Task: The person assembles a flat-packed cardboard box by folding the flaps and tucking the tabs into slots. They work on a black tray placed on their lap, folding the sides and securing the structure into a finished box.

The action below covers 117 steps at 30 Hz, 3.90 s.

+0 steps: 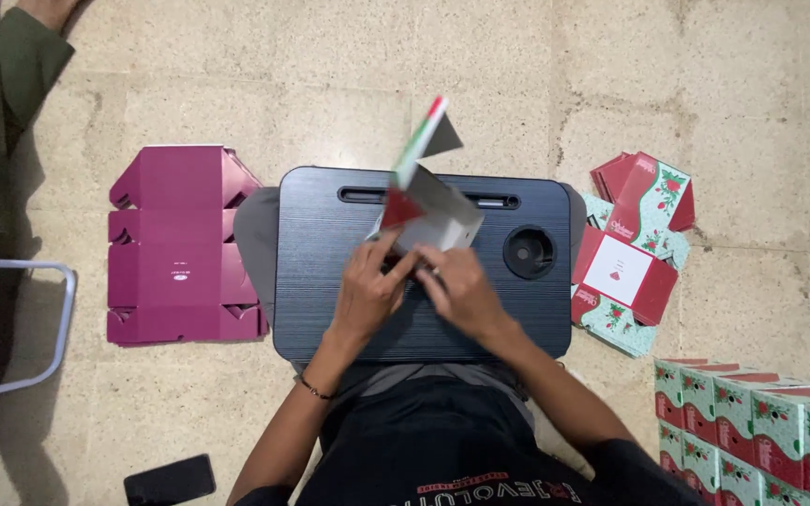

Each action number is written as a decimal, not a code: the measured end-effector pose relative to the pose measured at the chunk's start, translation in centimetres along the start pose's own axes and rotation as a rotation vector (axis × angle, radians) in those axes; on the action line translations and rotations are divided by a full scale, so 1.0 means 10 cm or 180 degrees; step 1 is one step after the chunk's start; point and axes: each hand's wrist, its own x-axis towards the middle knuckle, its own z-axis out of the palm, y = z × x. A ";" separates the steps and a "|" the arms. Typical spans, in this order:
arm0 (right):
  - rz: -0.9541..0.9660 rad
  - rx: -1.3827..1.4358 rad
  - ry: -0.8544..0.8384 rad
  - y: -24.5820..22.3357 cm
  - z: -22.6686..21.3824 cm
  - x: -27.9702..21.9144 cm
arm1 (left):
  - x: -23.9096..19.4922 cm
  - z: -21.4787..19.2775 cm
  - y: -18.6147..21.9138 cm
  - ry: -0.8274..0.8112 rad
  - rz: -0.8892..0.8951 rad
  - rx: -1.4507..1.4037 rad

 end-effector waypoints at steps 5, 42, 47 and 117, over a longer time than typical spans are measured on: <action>0.0690 0.1171 -0.0114 -0.24 -0.16 -0.19 | -0.12 -0.13 -0.04 0.0152 -0.0210 -0.0516; 0.2313 0.1306 -0.0449 0.40 -0.30 -0.46 | -0.03 -0.21 0.09 0.0573 -0.1285 -0.0981; 0.1903 0.1999 -0.0449 0.28 -0.47 -0.56 | 0.00 -0.27 0.17 0.0502 -0.1383 -0.0872; 0.1383 0.0629 -0.0388 -0.09 -0.51 -0.71 | -0.37 -0.29 0.28 -0.0061 -0.1305 -0.1099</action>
